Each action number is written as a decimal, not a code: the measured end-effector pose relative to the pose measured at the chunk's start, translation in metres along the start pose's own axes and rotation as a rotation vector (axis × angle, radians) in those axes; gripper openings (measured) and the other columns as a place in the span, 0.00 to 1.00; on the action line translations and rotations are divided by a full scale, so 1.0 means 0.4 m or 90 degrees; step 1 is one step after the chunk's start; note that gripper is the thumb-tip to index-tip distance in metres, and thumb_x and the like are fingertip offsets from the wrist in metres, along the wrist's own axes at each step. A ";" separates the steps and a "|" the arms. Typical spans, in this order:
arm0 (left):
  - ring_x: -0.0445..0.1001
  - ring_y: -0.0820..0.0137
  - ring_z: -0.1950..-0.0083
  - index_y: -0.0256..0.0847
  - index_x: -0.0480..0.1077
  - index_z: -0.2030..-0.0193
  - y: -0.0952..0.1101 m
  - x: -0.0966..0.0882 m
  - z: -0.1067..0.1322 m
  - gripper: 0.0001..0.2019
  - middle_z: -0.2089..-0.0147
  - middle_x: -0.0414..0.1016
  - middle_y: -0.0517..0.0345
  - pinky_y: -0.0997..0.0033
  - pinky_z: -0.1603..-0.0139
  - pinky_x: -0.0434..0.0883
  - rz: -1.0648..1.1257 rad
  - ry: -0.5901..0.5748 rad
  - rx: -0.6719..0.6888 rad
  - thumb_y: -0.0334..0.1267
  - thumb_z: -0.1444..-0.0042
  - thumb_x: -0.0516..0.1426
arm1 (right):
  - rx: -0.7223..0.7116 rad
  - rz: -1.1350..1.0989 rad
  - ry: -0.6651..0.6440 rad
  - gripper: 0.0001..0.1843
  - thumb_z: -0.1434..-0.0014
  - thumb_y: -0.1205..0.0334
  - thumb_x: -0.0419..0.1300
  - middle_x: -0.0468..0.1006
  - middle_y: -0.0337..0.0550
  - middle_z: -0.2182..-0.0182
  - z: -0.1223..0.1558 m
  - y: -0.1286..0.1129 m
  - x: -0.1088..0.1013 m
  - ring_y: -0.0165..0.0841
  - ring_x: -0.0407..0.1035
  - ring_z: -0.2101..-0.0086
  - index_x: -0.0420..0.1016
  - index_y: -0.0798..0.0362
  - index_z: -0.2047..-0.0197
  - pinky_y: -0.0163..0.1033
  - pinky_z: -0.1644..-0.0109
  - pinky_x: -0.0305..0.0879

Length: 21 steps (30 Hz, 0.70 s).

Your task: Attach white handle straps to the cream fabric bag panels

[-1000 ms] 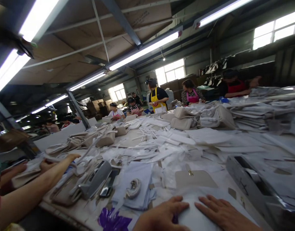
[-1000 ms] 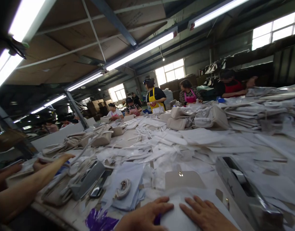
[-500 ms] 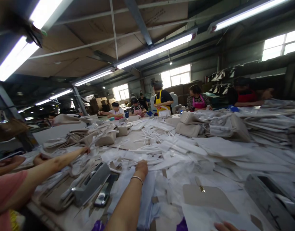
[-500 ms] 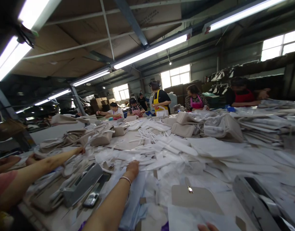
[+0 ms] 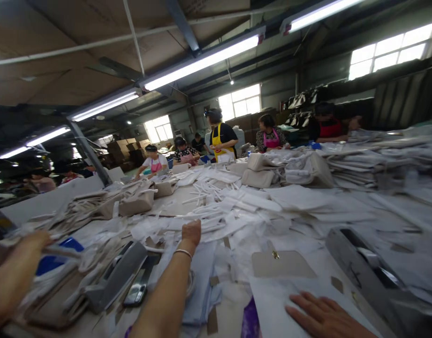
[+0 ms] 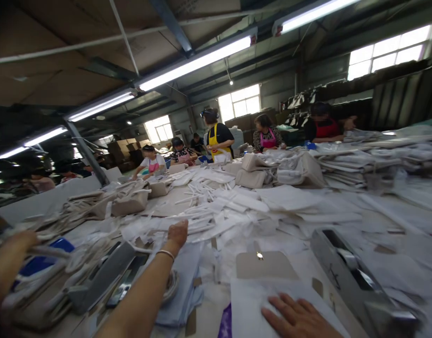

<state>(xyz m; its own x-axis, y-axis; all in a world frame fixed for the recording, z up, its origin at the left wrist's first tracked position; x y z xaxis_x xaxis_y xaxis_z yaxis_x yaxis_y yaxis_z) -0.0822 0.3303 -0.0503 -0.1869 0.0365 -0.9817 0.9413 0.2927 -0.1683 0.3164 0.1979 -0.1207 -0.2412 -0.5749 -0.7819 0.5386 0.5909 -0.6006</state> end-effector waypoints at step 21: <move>0.75 0.63 0.59 0.43 0.80 0.58 0.704 0.006 0.419 0.12 0.58 0.77 0.49 0.67 0.57 0.72 0.185 -0.193 0.515 0.36 0.39 0.53 | 0.023 0.015 -0.023 0.38 0.36 0.45 0.56 0.52 0.65 0.30 0.114 -0.078 -0.067 0.62 0.46 0.32 0.57 0.52 0.28 0.70 0.32 0.44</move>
<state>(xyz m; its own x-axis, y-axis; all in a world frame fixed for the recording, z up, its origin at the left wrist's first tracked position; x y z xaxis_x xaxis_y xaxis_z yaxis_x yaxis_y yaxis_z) 0.2297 0.2526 -0.1151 0.0627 -0.2819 -0.9574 0.8709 -0.4531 0.1904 0.3428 0.1692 -0.0732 -0.1991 -0.5819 -0.7885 0.5723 0.5841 -0.5756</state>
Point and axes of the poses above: each hand's wrist, its own z-axis away from the middle knuckle, its own x-axis out of the palm, y = z × x, the point moved 8 cm from there along -z, towards the middle knuckle
